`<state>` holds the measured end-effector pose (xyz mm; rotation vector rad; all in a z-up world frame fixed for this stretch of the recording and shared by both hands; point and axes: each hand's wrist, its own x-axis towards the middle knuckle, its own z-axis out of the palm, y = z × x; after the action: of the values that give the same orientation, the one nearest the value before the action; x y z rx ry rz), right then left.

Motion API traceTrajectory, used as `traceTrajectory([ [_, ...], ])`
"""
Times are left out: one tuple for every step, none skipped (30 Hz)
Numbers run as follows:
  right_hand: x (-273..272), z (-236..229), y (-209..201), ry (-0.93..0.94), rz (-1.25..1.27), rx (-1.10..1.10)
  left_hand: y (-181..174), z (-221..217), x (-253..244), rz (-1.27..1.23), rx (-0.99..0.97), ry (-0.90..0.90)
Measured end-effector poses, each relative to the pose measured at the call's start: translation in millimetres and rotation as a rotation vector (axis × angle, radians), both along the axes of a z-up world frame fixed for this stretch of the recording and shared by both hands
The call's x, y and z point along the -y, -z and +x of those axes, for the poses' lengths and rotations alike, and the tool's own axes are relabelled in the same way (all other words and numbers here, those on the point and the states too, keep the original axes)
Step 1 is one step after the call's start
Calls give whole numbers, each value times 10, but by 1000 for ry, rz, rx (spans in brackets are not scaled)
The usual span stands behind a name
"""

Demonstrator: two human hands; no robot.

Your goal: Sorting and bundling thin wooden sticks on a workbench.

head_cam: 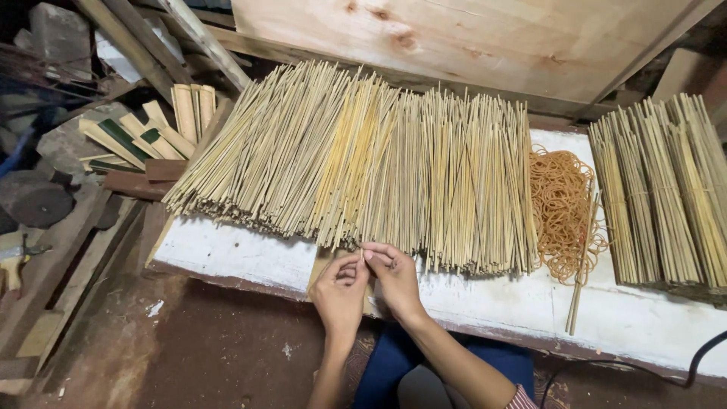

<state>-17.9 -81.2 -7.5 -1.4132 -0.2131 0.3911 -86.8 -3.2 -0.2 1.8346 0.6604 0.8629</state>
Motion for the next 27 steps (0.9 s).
traceTrajectory([
  [21, -12, -40, 1, -1, 1, -32, -27, 22, -1, 1, 1],
  [44, -24, -80, 20, 48, -99, -63, -55, 45, -114, 4, 37],
  [72, -45, -116, 39, 97, -200, -93, -91, 73, -227, 7, 72],
  [94, -17, -68, 41, 96, -200, -81, -117, 44, -228, 7, 73],
  [119, -1, -15, 12, 128, -249, -68, -153, 17, -215, -63, 119],
  [146, 16, 36, -16, 161, -299, -56, -188, -8, -202, -133, 165],
  [188, 13, 11, -12, 161, -295, -45, -169, -4, -201, -131, 170],
  [230, 8, -16, -39, 165, -381, -36, -151, 0, -212, -113, 161],
  [267, -7, -39, -71, 168, -468, -24, -149, 4, -224, -97, 147],
  [320, -32, -31, -73, 167, -466, -60, -143, 33, -225, -95, 146],
  [372, -47, -26, -80, 150, -437, -99, -123, 57, -250, -114, 182],
  [423, -59, -22, -88, 134, -408, -138, -102, 83, -276, -134, 218],
  [509, -71, -35, -87, 133, -406, -126, -60, 129, -276, -132, 220],
  [596, -80, -47, -99, 95, -309, -113, -13, 176, -336, -166, 290],
  [690, -91, -57, -108, 57, -214, -98, 34, 228, -397, -202, 362],
  [826, -72, -10, -103, 56, -213, -144, 68, 327, -398, -202, 367],
  [961, -43, 35, -41, 7, -142, -190, 113, 424, -361, -168, 421],
  [1096, -13, 82, 20, -43, -72, -236, 158, 522, -323, -132, 474],
  [1269, -2, -8, 28, -45, -76, -275, 241, 691, -326, -137, 481],
  [1440, 7, -97, 139, -169, -51, -313, 323, 858, -325, -169, 567],
  [1611, 33, -191, 243, -294, -23, -352, 409, 1031, -325, -196, 645],
  [1830, 82, -88, 243, -299, -23, -309, 470, 1241, -329, -195, 645],
  [2039, 140, 12, 380, -326, 61, -274, 547, 1441, -270, -169, 763],
  [2249, 197, 110, 518, -353, 146, -240, 622, 1641, -209, -142, 880],
  [2418, 210, 90, 517, -357, 148, -240, 660, 1814, -214, -139, 880],
  [2586, 223, 68, 571, -463, 134, -242, 698, 1987, -197, -216, 1016],
  [2734, 238, 52, 625, -564, 117, -243, 738, 2140, -174, -295, 1150],
])
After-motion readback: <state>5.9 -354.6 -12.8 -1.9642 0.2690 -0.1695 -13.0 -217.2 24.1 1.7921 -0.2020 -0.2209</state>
